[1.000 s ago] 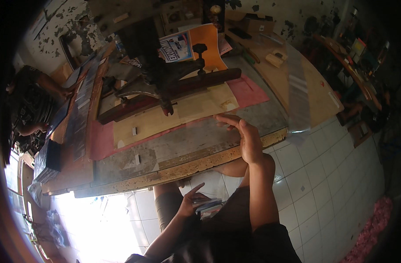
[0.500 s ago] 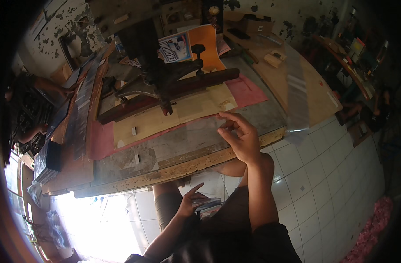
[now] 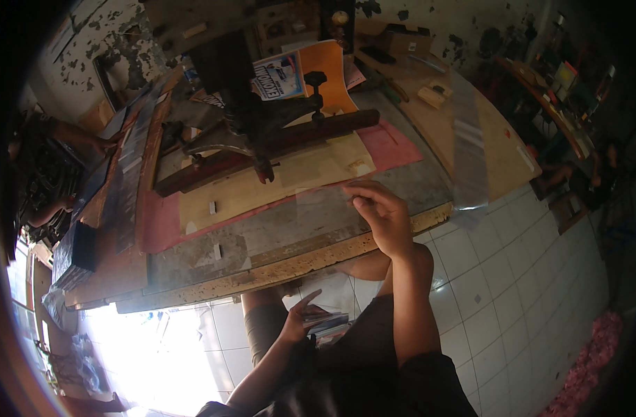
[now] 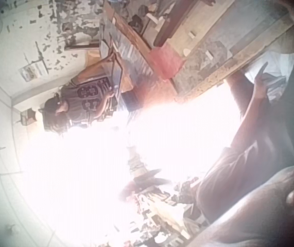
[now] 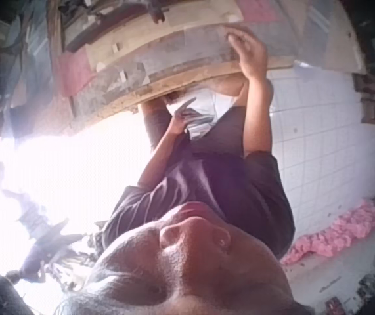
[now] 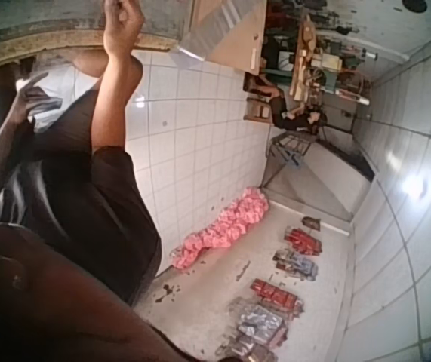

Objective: The person sits at a workbench and repeatedly handles a stack of translucent plastic sheets. They pick up individual sheets, unfold them, and place them back on the table or into the stack. The person also wipes the surface of the workbench with their hand between handling the sheets.

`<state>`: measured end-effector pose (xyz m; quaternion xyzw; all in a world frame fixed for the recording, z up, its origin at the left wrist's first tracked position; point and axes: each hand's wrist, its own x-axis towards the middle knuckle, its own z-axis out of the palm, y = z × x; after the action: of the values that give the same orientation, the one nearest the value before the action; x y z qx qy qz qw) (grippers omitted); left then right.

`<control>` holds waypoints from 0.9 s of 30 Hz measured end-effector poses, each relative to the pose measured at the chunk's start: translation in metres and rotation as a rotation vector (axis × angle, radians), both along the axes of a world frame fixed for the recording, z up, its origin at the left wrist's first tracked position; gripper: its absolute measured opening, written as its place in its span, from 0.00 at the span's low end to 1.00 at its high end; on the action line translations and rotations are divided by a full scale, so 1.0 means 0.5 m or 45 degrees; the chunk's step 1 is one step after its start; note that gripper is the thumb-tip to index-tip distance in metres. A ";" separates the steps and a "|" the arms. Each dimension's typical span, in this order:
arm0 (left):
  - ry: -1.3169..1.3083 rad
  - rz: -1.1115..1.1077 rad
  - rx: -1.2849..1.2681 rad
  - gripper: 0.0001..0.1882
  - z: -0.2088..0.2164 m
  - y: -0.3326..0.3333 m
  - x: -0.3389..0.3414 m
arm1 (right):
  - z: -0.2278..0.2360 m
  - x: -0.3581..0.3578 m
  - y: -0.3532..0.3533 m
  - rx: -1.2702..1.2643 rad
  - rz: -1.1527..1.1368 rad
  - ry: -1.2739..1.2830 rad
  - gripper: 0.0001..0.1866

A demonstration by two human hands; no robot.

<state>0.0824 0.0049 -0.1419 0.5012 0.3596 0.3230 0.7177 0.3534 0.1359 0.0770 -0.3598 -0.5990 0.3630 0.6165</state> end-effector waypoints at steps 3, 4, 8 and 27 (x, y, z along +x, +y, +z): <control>-0.046 0.012 -0.032 0.46 -0.005 -0.002 -0.004 | 0.005 0.012 -0.007 -0.051 -0.032 -0.080 0.17; -0.038 0.004 -0.008 0.46 -0.006 -0.001 -0.004 | 0.002 0.014 -0.005 -0.025 -0.009 -0.041 0.20; -0.054 0.010 -0.009 0.46 -0.001 -0.003 -0.004 | -0.005 0.012 0.000 -0.006 0.054 0.064 0.31; 0.001 -0.006 0.037 0.46 0.004 -0.005 -0.005 | -0.001 0.008 -0.002 -0.005 0.054 0.082 0.34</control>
<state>0.0801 0.0025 -0.1400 0.5126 0.3540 0.3263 0.7109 0.3574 0.1350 0.0764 -0.3364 -0.5855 0.3885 0.6269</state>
